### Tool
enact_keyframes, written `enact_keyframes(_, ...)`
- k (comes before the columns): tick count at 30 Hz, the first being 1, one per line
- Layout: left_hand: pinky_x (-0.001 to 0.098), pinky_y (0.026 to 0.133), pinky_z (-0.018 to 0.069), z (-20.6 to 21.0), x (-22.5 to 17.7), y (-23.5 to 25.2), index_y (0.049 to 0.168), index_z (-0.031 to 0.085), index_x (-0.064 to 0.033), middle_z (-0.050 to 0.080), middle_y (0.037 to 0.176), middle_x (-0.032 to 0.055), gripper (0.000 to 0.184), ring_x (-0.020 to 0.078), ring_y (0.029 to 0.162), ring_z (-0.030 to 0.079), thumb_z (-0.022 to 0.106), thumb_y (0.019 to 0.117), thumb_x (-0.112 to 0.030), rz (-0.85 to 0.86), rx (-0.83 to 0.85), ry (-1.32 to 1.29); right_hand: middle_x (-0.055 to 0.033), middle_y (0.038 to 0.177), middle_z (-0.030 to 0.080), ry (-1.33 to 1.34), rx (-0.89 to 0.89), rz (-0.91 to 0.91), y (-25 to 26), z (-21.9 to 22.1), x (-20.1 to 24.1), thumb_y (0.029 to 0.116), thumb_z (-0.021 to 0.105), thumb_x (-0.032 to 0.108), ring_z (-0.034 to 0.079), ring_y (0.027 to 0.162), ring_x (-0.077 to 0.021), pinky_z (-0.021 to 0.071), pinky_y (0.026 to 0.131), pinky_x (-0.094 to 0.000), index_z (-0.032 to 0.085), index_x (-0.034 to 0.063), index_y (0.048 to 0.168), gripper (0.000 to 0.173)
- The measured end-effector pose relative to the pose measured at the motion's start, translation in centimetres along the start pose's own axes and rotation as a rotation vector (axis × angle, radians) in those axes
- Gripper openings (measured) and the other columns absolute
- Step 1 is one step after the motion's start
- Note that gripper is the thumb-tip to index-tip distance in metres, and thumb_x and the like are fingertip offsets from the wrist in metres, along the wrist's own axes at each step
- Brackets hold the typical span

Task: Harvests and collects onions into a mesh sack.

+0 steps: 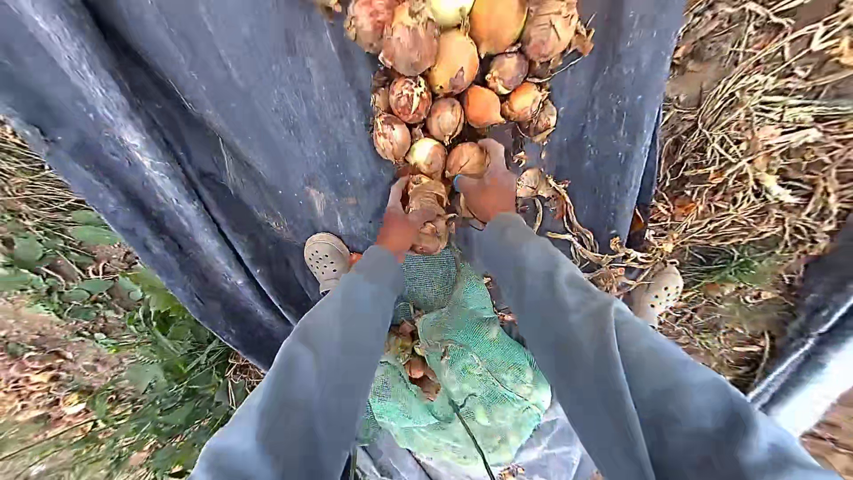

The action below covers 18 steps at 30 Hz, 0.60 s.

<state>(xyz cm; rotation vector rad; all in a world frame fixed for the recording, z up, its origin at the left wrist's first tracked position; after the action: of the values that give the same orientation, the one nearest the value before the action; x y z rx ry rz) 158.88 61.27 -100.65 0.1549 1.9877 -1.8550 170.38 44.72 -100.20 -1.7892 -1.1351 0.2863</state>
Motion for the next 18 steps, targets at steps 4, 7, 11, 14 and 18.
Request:
enact_keyframes(4, 0.0528, 0.082, 0.0595, -0.1, -0.6, -6.4, 0.155, 0.04, -0.031, 0.063, 0.133, 0.0159, 0.073, 0.032, 0.103, 0.069, 0.072, 0.0912, -0.013, -0.053, 0.139, 0.003, -0.017, 0.108, 0.07, 0.197, 0.191, -0.058, -5.9, 1.6, -1.0, 0.0983, 0.061, 0.024, 0.068, 0.096, -0.0343, 0.0538, 0.083, -0.0598, 0.061, 0.0145, 0.138, 0.041)
enact_keyframes(7, 0.0543, 0.095, 0.0571, -1.8, 1.6, -12.1, 0.158, 0.037, -0.0319, 0.058, 0.145, 0.01, 0.083, 0.028, 0.119, 0.065, 0.076, 0.0855, -0.02, -0.02, 0.147, 0.201, -0.0127, 0.117, 0.067, 0.364, 0.246, -0.107, -14.4, 3.2, -1.6, 0.1025, 0.046, 0.019, 0.067, 0.097, -0.0273, 0.0562, 0.079, -0.0525, 0.065, 0.0163, 0.134, 0.037)
enact_keyframes(11, 0.0529, 0.116, 0.0427, -3.3, 10.4, -22.0, 0.162, 0.032, -0.024, 0.04, 0.16, 0.0162, 0.088, 0.0329, 0.143, 0.047, 0.074, 0.085, -0.019, -0.189, 0.485, 0.725, -0.019, 0.149, 0.054, 0.016, 0.735, -0.034, -27.7, 9.4, -9.2, 0.1017, 0.045, 0.015, 0.05, 0.14, -0.0318, 0.0395, 0.118, -0.0503, 0.055, 0.0071, 0.148, 0.048)
enact_keyframes(14, 0.0605, 0.112, 0.0428, -3.4, 14.0, -26.8, 0.157, 0.043, -0.0248, 0.045, 0.157, 0.0187, 0.068, 0.0402, 0.139, 0.05, 0.072, 0.0953, -0.024, -0.367, 0.826, 1.026, -0.0234, 0.137, 0.063, -0.254, 1.041, 0.127, -30.5, 10.2, -13.5, 0.1036, 0.053, 0.019, 0.06, 0.128, -0.0373, 0.0453, 0.11, -0.056, 0.064, 0.0013, 0.135, 0.038)
enact_keyframes(18, 0.0616, 0.111, 0.0442, 1.4, 11.1, -29.9, 0.157, 0.043, -0.017, 0.046, 0.156, 0.0201, 0.072, 0.0398, 0.138, 0.052, 0.07, 0.0963, -0.046, -0.359, 0.83, 0.742, -0.0225, 0.136, 0.06, -0.08, 0.347, 0.071, -18.1, 3.2, -7.6, 0.0962, 0.066, 0.019, 0.068, 0.107, -0.0381, 0.0568, 0.089, -0.0567, 0.052, 0.0098, 0.148, 0.054)
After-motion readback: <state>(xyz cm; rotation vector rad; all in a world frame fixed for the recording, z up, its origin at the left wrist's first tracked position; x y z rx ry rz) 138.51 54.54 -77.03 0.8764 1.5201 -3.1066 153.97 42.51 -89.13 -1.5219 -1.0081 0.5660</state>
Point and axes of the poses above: each hand's wrist, its own y-axis towards the middle knuckle, its own z-axis out of the palm, x = y × z, the point moved 9 cm from there along y, towards the middle knuckle
